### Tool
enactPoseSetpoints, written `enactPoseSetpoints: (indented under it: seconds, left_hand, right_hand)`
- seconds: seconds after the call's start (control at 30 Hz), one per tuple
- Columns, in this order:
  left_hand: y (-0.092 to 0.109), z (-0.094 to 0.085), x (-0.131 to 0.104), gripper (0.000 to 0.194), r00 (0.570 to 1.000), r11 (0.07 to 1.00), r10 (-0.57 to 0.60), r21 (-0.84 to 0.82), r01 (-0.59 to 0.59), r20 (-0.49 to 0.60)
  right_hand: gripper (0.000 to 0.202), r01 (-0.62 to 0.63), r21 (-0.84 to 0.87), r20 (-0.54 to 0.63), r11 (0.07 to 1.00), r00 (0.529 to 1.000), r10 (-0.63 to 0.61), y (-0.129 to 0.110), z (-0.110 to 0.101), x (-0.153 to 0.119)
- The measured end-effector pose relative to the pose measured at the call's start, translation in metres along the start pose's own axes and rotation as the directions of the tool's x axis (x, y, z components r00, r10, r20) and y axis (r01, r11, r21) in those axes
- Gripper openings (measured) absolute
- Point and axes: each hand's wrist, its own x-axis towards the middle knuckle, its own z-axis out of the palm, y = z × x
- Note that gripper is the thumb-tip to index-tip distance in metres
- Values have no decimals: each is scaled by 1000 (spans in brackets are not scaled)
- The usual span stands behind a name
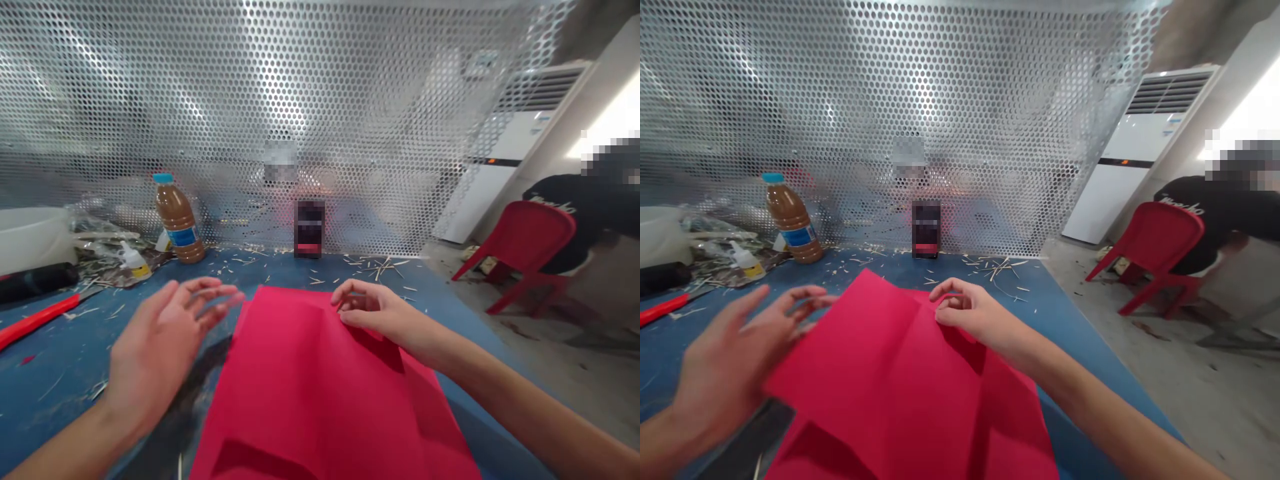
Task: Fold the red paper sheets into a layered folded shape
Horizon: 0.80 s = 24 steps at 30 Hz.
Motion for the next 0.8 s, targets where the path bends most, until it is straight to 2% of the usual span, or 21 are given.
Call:
enactPoseSetpoints:
  seconds: [0.03, 0.07, 0.1, 0.13, 0.17, 0.2, 0.23, 0.27, 0.3, 0.33, 0.37, 0.4, 0.47, 0.57, 0.67, 0.73, 0.8]
  left_hand:
    - [3, -3, 2, 40, 992, 992, 124, 25, -124, 2]
    - [5, -7, 3, 35, 964, 960, 266, 89, -266, 13]
    - [6, -11, 3, 29, 915, 894, 398, 195, -402, 64]
    - [6, -14, 2, 22, 851, 785, 503, 333, -523, 152]
    - [5, -16, 0, 20, 784, 629, 540, 472, -618, 307]
    - [4, -18, -3, 23, 696, 421, 510, 560, -714, 505]
    - [1, -18, -7, 28, 586, 200, 433, 561, -803, 685]
    - [-2, -17, -10, 35, 468, 15, 307, 487, -873, 829]
    - [-5, -15, -12, 41, 369, -114, 181, 392, -913, 912]
    - [-9, -13, -13, 47, 306, -186, 79, 315, -931, 949]
    - [-12, -11, -14, 53, 283, -216, -8, 275, -937, 959]
    - [-15, -10, -13, 60, 295, -222, -65, 274, -936, 953]
    - [-19, -11, -10, 70, 358, -208, -134, 327, -922, 924]
    - [-24, -19, -5, 71, 449, -218, -176, 410, -886, 876]
    - [-28, -26, -3, 69, 497, -264, -167, 447, -855, 852]
    - [-30, -27, -3, 69, 509, -268, -153, 461, -846, 847]
    - [-32, -26, -6, 70, 533, -259, -150, 487, -834, 832]
  right_hand:
    - [10, 13, -28, 22, 1000, 1000, -12, 0, -1, 0]
    - [11, 30, -60, 41, 998, 999, -27, 0, -1, 0]
    - [13, 50, -96, 57, 994, 997, -45, 1, 1, 0]
    - [16, 72, -136, 66, 988, 996, -63, 3, 3, 0]
    - [17, 94, -181, 65, 979, 994, -83, 5, 6, 0]
    - [17, 114, -227, 52, 967, 993, -105, 7, 9, -1]
    - [18, 130, -272, 28, 953, 991, -127, 8, 12, -1]
    - [20, 141, -315, -1, 938, 989, -149, 9, 14, -2]
    - [22, 146, -356, -29, 923, 986, -167, 10, 15, -2]
    - [22, 146, -393, -51, 908, 982, -180, 10, 16, -3]
    - [21, 143, -422, -63, 895, 981, -186, 9, 15, -3]
    - [18, 140, -444, -65, 885, 980, -188, 8, 15, -4]
    - [15, 145, -468, -43, 872, 982, -186, 5, 16, -5]
    - [16, 211, -488, 57, 847, 976, -210, 5, 25, -9]
    - [38, 277, -539, 142, 795, 961, -238, 9, 41, -13]
    - [58, 269, -575, 169, 773, 963, -209, 14, 51, -15]
    - [68, 249, -596, 196, 763, 967, -163, 18, 59, -16]
